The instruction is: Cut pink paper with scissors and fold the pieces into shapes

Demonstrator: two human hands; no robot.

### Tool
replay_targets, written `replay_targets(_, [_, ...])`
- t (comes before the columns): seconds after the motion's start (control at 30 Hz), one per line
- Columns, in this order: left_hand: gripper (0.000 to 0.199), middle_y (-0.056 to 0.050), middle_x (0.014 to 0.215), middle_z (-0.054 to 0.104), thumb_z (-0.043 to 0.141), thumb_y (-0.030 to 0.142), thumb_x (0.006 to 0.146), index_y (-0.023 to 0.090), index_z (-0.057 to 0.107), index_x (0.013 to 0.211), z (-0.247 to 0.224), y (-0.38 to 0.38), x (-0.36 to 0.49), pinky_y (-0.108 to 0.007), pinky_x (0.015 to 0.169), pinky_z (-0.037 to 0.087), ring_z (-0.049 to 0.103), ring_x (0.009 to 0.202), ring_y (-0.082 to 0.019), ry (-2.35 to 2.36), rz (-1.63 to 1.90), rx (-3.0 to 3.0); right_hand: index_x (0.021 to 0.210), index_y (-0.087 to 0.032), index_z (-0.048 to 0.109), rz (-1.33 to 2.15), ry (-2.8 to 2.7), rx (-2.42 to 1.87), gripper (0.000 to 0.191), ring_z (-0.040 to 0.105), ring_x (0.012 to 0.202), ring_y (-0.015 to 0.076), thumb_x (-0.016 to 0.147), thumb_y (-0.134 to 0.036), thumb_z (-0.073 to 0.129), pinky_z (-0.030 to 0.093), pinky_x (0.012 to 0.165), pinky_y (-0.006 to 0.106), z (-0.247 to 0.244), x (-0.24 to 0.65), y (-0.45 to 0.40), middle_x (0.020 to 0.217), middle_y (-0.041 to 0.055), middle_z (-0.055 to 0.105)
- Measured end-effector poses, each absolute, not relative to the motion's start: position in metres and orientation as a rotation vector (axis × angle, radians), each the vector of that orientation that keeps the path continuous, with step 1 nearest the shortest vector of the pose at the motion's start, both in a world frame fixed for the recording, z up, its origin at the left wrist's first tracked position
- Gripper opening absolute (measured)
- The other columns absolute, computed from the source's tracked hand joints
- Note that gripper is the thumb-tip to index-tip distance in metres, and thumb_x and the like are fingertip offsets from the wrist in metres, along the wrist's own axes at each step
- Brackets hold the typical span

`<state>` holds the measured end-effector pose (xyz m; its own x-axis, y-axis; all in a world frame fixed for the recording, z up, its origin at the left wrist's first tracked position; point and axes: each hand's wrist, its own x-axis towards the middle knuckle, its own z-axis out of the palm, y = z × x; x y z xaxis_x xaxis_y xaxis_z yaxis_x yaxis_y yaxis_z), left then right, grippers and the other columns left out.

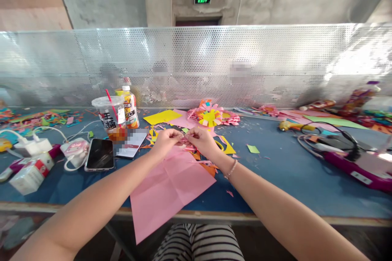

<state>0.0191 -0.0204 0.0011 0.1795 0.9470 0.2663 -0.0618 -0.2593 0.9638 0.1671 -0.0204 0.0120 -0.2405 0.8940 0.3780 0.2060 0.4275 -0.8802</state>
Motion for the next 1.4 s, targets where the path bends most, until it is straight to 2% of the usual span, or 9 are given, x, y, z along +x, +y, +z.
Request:
replay_targets(0.5, [0.026, -0.005, 0.072, 0.063, 0.064, 0.034, 0.064, 0.012, 0.061, 0.078, -0.003, -0.018, 0.019, -0.031, 0.071, 0.048, 0.060, 0.067, -0.014, 0.840, 1.247, 1.432, 0.063, -0.016, 0.056, 0.979, -1.633, -0.898, 0.007, 0.056, 0.052, 0.0097, 0.066, -0.023, 0.057, 0.048, 0.052, 0.022, 0.005, 0.171, -0.011, 0.056, -0.0014, 0.058])
replay_targets(0.73, [0.030, -0.008, 0.084, 0.063, 0.068, 0.029, 0.060, 0.013, 0.062, 0.084, 0.003, -0.022, 0.017, -0.030, 0.071, 0.046, 0.059, 0.075, -0.016, 0.934, 1.276, 1.573, 0.066, -0.017, 0.055, 1.270, -1.469, -0.740, 0.021, 0.058, 0.058, 0.0117, 0.072, -0.037, 0.053, 0.049, 0.060, 0.026, 0.005, 0.170, -0.012, 0.064, 0.0012, 0.059])
replay_targets(0.87, [0.027, -0.006, 0.078, 0.062, 0.066, 0.031, 0.062, 0.012, 0.061, 0.082, 0.003, -0.022, 0.017, -0.029, 0.070, 0.046, 0.058, 0.071, -0.014, 0.873, 1.267, 1.484, 0.072, -0.016, 0.057, 1.210, -1.553, -0.769, 0.013, 0.059, 0.060, 0.0109, 0.067, -0.028, 0.060, 0.049, 0.063, 0.025, 0.006, 0.171, -0.013, 0.066, 0.0001, 0.060])
replay_targets(1.0, [0.025, -0.005, 0.073, 0.062, 0.066, 0.031, 0.062, 0.012, 0.061, 0.077, 0.004, -0.023, 0.019, -0.028, 0.070, 0.047, 0.058, 0.068, -0.013, 0.887, 1.266, 1.486, 0.073, -0.015, 0.057, 1.087, -1.625, -0.797, 0.010, 0.058, 0.058, 0.0094, 0.067, -0.022, 0.060, 0.047, 0.057, 0.022, 0.006, 0.172, -0.014, 0.062, -0.0015, 0.058])
replay_targets(1.4, [0.020, -0.004, 0.064, 0.062, 0.064, 0.032, 0.062, 0.013, 0.061, 0.070, 0.001, -0.021, 0.016, -0.030, 0.064, 0.049, 0.059, 0.061, -0.014, 0.934, 1.351, 1.562, 0.071, -0.016, 0.053, 1.131, -1.630, -0.834, 0.011, 0.058, 0.055, 0.0084, 0.068, -0.025, 0.059, 0.048, 0.056, 0.020, 0.006, 0.169, -0.016, 0.057, -0.0039, 0.057])
